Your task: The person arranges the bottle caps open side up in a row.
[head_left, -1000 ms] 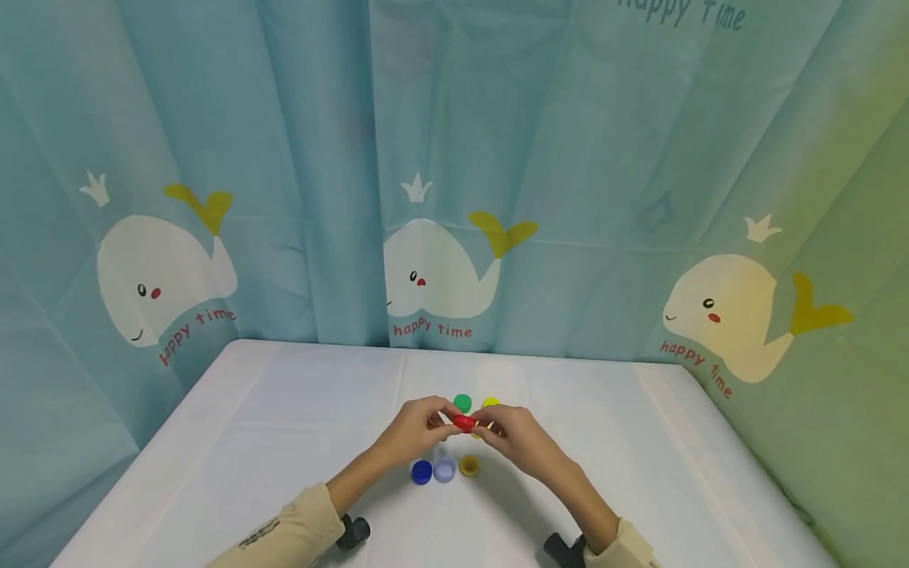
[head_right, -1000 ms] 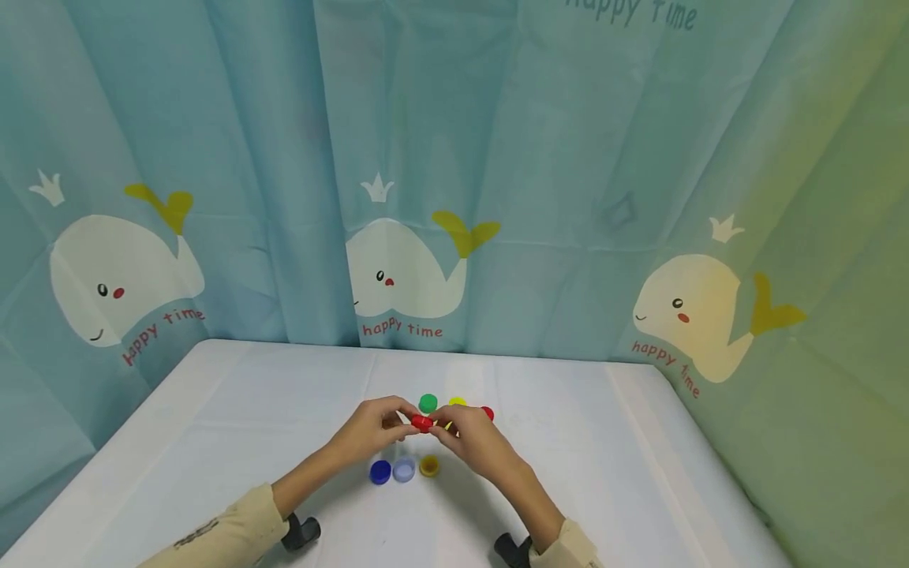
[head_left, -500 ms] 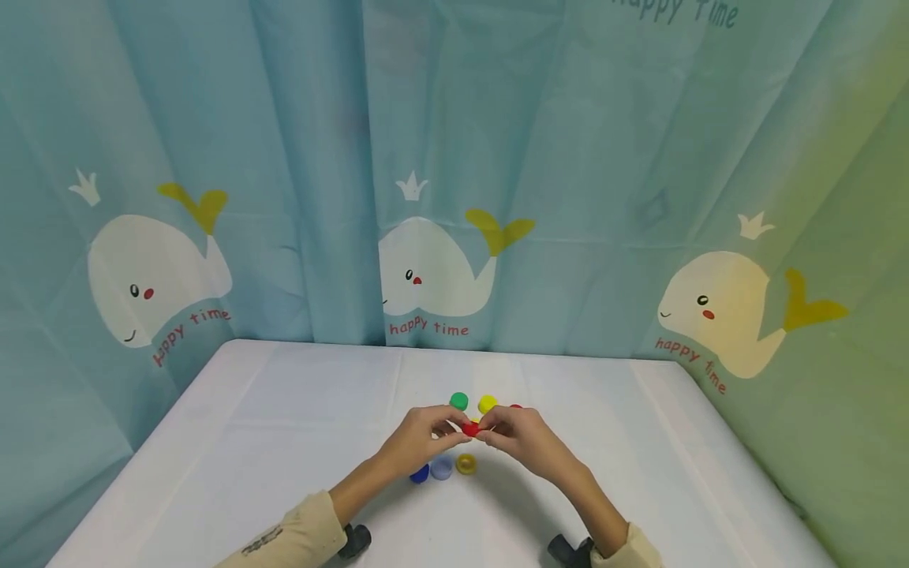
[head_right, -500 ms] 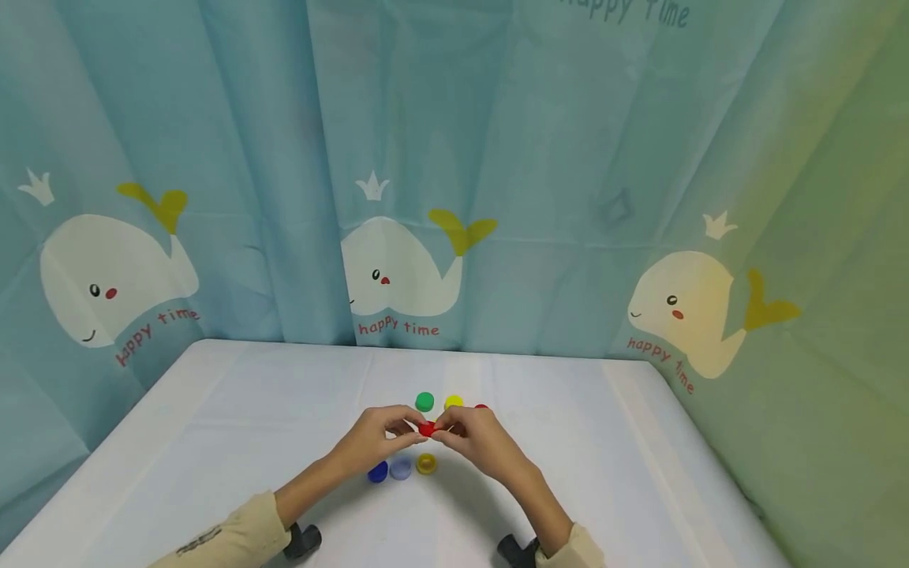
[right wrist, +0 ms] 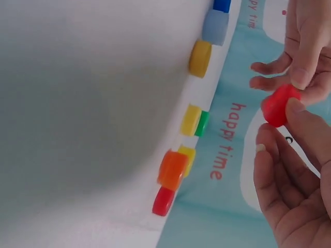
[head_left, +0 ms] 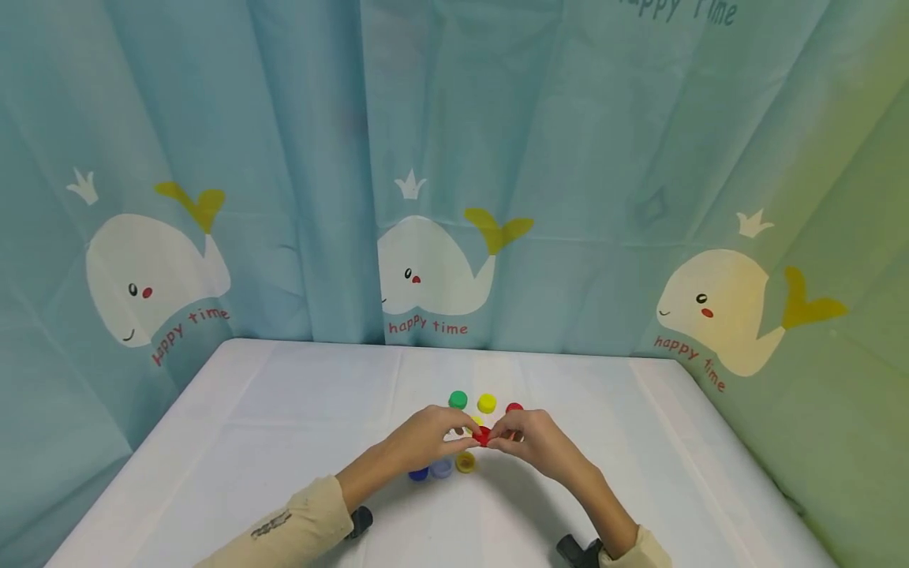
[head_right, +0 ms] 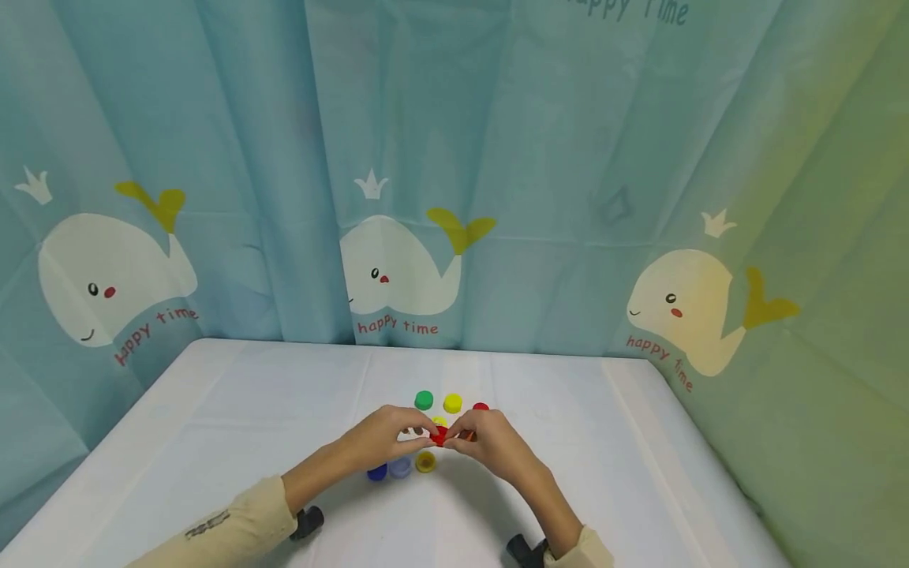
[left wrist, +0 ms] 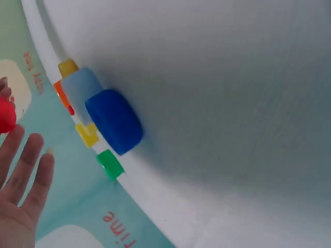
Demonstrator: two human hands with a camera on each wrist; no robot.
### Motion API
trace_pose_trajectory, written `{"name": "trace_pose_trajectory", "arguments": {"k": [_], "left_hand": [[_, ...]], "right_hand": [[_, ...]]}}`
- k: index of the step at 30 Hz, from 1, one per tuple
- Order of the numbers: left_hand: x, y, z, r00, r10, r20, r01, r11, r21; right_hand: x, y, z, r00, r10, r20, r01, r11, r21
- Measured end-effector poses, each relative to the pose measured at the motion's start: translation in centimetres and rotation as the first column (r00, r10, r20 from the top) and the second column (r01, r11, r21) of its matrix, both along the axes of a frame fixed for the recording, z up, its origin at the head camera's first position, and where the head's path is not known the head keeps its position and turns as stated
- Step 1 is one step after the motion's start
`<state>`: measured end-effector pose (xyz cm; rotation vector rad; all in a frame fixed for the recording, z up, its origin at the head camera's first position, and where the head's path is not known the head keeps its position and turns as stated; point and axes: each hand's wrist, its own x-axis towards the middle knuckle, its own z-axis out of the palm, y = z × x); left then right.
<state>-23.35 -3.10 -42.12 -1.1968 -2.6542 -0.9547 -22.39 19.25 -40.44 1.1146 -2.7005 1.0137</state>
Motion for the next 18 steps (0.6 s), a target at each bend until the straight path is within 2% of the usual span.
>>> {"name": "trace_pose_trajectory", "arguments": {"k": [3,7,10,15,18], "left_hand": [[-0.1,0.3,0.4,0.999,-0.033,-0.006,0.032,0.988,-0.15],[-0.3,0.8,0.6,0.995,-0.089,0.043,0.098,0.957,-0.272],[-0.3,1.1,0.6,0.992,-0.113,0.061,0.127,0.938,-0.321],[-0.2,1.3,0.1,0.989,-0.147,0.024,0.144,0.91,-0.389],[-0.2,1.5,-0.2,0.989,-0.151,0.014,0.142,0.896,-0.421]], "right_hand": [[0.0,0.3,-0.2,1.0,0.002,0.004,-0.002,0.999,0.054],[0.0,0.8,-0.6,0.999,-0.045,0.03,0.041,0.992,0.119],[-0.3,0.8,-0.9,0.999,-0.039,0.028,0.034,0.983,0.179],[-0.8,0.2,-1.7,0.999,0.022,0.045,-0.033,0.961,0.275],[-1.0,0.0,-2.1,0.997,0.009,0.072,-0.031,0.952,0.305]]}}
